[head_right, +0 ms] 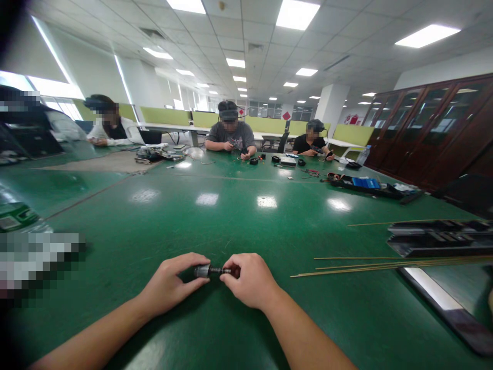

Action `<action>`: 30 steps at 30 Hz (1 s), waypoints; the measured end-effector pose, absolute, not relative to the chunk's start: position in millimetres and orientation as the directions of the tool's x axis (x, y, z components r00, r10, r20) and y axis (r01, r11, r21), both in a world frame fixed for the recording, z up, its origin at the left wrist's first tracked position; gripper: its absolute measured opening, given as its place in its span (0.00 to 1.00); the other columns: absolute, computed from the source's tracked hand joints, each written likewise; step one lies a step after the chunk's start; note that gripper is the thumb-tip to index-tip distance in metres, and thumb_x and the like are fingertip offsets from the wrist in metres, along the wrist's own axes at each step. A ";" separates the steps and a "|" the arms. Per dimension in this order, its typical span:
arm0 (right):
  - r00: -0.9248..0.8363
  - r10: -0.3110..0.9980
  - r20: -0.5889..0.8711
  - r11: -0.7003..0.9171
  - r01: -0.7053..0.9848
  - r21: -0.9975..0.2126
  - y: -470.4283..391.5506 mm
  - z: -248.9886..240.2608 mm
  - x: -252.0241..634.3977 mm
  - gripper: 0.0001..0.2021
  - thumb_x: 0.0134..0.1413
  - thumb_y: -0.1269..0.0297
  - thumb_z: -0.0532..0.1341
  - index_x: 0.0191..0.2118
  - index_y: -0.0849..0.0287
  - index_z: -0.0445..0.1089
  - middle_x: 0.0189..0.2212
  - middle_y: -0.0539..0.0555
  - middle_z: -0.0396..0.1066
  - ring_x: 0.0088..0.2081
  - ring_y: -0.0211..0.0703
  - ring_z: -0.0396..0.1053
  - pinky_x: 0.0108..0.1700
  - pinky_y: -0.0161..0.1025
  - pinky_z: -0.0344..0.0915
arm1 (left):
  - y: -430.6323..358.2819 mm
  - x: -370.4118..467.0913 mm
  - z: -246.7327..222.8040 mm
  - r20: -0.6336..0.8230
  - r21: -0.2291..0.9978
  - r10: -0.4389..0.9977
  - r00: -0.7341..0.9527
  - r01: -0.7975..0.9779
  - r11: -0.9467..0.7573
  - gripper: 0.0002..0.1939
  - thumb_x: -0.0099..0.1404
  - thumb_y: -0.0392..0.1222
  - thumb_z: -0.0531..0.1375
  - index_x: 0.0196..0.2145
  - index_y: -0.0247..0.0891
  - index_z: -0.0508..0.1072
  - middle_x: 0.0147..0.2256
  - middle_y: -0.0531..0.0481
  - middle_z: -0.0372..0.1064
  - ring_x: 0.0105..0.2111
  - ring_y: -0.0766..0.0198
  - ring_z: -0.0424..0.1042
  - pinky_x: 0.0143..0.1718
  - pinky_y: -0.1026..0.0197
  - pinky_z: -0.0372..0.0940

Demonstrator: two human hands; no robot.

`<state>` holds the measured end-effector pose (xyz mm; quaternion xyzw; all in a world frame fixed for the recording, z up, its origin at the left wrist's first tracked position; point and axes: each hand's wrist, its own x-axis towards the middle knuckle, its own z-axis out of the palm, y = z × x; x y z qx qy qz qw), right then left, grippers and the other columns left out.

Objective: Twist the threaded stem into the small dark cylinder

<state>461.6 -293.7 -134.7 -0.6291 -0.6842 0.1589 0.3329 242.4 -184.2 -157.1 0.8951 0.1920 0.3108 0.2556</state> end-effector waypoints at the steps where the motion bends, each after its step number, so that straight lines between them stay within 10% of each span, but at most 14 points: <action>1: 0.014 0.967 0.254 0.156 0.756 -0.636 -293.8 -134.8 461.5 0.04 0.53 0.64 0.67 0.35 0.55 0.77 0.28 0.49 0.75 0.30 0.40 0.70 0.34 0.35 0.61 | -184.1 242.4 -157.2 0.459 0.577 0.502 0.733 0.184 -0.796 0.14 0.63 0.39 0.64 0.47 0.42 0.74 0.43 0.47 0.76 0.43 0.58 0.75 0.46 0.57 0.71; 30: 0.031 0.967 0.252 0.151 0.728 -0.669 -294.3 -133.0 465.8 0.03 0.55 0.65 0.65 0.35 0.55 0.76 0.27 0.48 0.75 0.29 0.39 0.71 0.35 0.35 0.62 | -178.5 238.9 -158.5 0.453 0.567 0.529 0.717 0.227 -0.792 0.15 0.63 0.42 0.65 0.48 0.45 0.73 0.44 0.50 0.75 0.45 0.60 0.75 0.49 0.56 0.69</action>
